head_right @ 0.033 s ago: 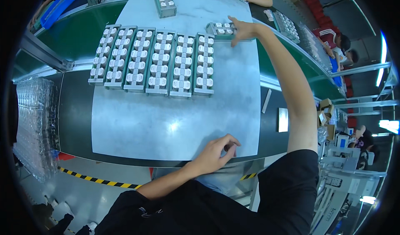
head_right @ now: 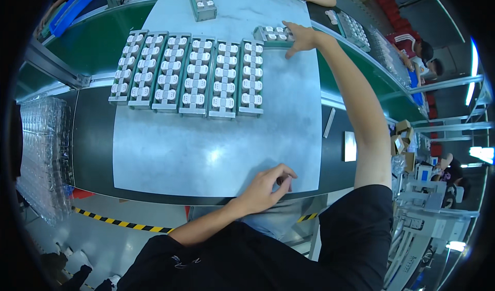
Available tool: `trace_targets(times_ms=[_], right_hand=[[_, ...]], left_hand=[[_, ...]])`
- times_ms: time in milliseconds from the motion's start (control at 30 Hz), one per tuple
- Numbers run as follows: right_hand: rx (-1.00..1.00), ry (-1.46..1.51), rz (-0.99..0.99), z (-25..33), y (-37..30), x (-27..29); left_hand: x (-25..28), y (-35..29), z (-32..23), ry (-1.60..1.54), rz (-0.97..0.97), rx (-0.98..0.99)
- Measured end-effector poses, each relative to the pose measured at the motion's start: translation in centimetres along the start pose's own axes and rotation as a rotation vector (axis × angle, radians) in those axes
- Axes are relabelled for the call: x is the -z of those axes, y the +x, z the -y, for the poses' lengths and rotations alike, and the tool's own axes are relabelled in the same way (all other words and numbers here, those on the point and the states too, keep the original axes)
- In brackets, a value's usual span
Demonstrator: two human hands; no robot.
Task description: Organizing trays of LED components and loading them into a testing machine on a production line.
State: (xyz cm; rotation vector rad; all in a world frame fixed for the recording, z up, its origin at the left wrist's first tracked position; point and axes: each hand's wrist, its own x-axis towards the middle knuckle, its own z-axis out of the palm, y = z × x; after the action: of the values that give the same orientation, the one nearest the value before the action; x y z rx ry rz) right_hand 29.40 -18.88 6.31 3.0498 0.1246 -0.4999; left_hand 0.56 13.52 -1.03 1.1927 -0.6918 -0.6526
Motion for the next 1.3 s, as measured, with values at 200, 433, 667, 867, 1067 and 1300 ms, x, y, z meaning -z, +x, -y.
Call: trace_targets(times_ms=[200,433,667,867,1067,1300], right_hand=[[-0.26,-0.033,-0.229,-1.7,-6.3,-4.3],[-0.625,0.205,-0.429,9.6,-14.1,-10.9],[-0.755,0.631,-0.292,19.0,-20.9,-10.5],[-0.718,0.732,-1.141,19.7,-36.7,-11.9],[-1.566,-0.163,-1.609,15.6,-60.3,-20.3],[-2.173,-0.197,-1.156,14.4,-69.4,-27.3]], left_hand=[[-0.6,0.2,0.0,-0.037,0.022,0.041],[-1.4,1.1,0.7,-0.021,-0.343,-0.022],[1.2,1.3,0.6,0.628,-0.152,-0.189],[-2.7,0.5,0.8,0.755,-0.251,-0.198],[-3.6,0.2,1.4,0.933,-0.353,-0.24],[-3.9,0.3,1.7,1.063,-0.351,-0.265]])
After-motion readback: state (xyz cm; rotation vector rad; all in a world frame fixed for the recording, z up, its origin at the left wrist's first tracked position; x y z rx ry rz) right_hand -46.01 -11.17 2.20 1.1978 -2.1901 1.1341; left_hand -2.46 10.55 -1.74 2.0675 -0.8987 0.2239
